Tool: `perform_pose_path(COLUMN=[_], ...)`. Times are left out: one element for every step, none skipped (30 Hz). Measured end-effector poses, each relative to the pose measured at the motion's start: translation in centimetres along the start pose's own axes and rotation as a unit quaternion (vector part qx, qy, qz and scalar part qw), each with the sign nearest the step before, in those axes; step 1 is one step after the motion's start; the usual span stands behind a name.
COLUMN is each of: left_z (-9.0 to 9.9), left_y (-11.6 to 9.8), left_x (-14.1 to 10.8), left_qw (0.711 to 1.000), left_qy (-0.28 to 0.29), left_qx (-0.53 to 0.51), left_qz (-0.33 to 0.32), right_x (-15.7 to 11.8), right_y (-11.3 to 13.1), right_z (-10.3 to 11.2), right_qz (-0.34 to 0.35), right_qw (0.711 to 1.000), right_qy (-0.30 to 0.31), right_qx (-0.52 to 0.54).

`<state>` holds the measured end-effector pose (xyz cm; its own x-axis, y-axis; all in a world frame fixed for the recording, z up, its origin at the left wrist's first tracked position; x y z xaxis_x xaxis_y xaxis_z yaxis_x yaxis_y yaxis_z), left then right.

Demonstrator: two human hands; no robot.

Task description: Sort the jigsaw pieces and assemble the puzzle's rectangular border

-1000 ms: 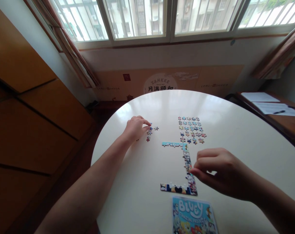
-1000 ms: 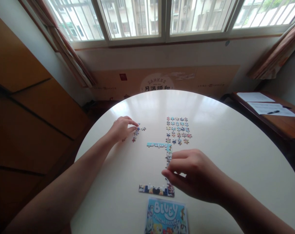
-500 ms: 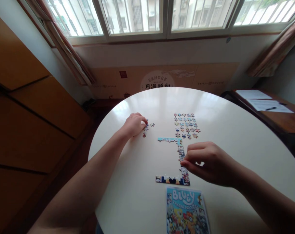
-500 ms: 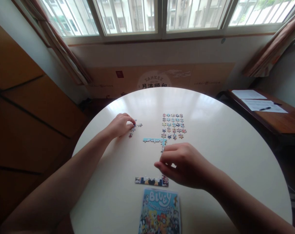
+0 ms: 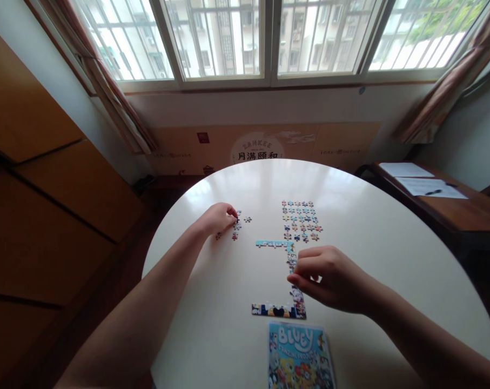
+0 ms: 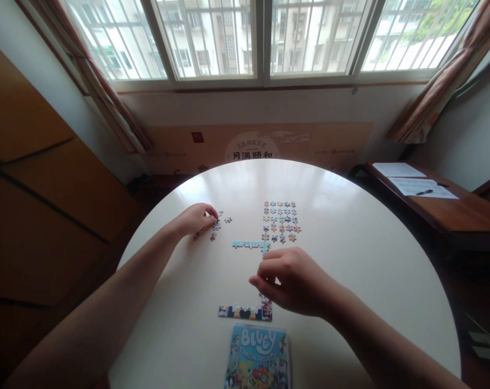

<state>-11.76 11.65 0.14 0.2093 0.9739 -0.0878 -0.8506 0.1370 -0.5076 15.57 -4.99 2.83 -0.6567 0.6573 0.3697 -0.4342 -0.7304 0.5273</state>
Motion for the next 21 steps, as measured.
perform_pose_path(left_z=[0.0, 0.0, 0.0, 0.1, 0.2, 0.4, 0.6, 0.9, 1.2, 1.4, 1.7, 1.8, 1.9, 1.9, 1.7, 1.5, 1.2, 0.8, 0.3, -0.1, -0.4], left_y=[0.1, 0.2, 0.2, 0.3, 0.3, 0.3, 0.3, 0.1, -0.1, -0.5, -1.0, -1.7, -2.4, -3.2, -4.0, -4.7, -5.3, -5.9, -6.3, -6.6, -6.9], left_x=[0.0, -0.1, -0.1, -0.2, -0.3, -0.5, -0.8, -1.2, -1.8, -2.3, -3.0, -3.6, -4.2, -4.8, -5.4, -5.8, -6.2, -6.6, -7.0, -7.3, -7.7], left_qw=[1.0, 1.0, 0.999, 0.999, 0.998, 0.997, 0.996, 0.994, 0.992, 0.989, 0.986, 0.984, 0.98, 0.976, 0.972, 0.969, 0.965, 0.959, 0.952, 0.944, 0.936], left_qy=[0.003, 0.007, 0.013, 0.02, 0.027, 0.033, 0.039, 0.044, 0.049, 0.055, 0.067, 0.077, 0.084, 0.098, 0.119, 0.143, 0.165, 0.193, 0.223, 0.253, 0.282], left_qx=[-0.012, -0.024, -0.036, -0.048, -0.059, -0.069, -0.081, -0.095, -0.107, -0.125, -0.135, -0.14, -0.15, -0.159, -0.159, -0.15, -0.146, -0.147, -0.148, -0.149, -0.149], left_qz=[0.003, 0.004, 0.003, 0.0, -0.004, -0.009, -0.016, -0.025, -0.036, -0.051, -0.068, -0.082, -0.097, -0.112, -0.126, -0.136, -0.145, -0.15, -0.15, -0.149, -0.149], right_x=[0.0, 0.0, 0.0, 0.0, 0.0, -0.1, -0.1, -0.1, -0.1, -0.1, -0.2, -0.2, -0.2, -0.2, -0.2, -0.3, -0.3, -0.3, -0.4, -0.4, -0.5], right_y=[0.0, 0.0, -0.1, -0.1, -0.1, -0.1, -0.2, -0.2, -0.2, -0.3, -0.3, -0.2, -0.2, -0.1, -0.1, 0.0, 0.1, 0.3, 0.4, 0.5, 0.6], right_z=[-0.1, -0.2, -0.3, -0.4, -0.5, -0.6, -0.6, -0.6, -0.6, -0.5, -0.5, -0.4, -0.4, -0.4, -0.5, -0.6, -0.8, -1.0, -1.2, -1.5, -1.7], right_qz=[-0.002, -0.004, -0.005, -0.007, -0.007, -0.006, -0.005, -0.005, -0.005, -0.005, -0.005, -0.004, -0.001, 0.003, 0.009, 0.014, 0.018, 0.022, 0.025, 0.029, 0.032], right_qw=[1.0, 1.0, 1.0, 1.0, 1.0, 1.0, 1.0, 1.0, 1.0, 1.0, 1.0, 1.0, 1.0, 1.0, 0.999, 0.999, 0.998, 0.997, 0.996, 0.994, 0.991], right_qy=[0.003, 0.005, 0.008, 0.011, 0.014, 0.016, 0.016, 0.016, 0.015, 0.015, 0.015, 0.018, 0.022, 0.029, 0.036, 0.046, 0.058, 0.072, 0.087, 0.103, 0.119], right_qx=[-0.003, -0.005, -0.005, -0.005, -0.003, -0.001, 0.002, 0.003, 0.005, 0.006, 0.007, 0.008, 0.008, 0.007, 0.004, -0.001, -0.008, -0.017, -0.026, -0.035, -0.043])
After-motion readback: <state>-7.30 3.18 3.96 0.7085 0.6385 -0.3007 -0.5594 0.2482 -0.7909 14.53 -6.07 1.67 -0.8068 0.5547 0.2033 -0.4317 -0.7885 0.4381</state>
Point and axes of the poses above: each hand's wrist, its own x-axis towards the middle knuckle, its own z-axis out of the back of the hand, y = z × x, the point moved 2 cm from there along x, towards the middle knuckle, and after that the axes turned 1 degree about -x, right-handed, at the moved point
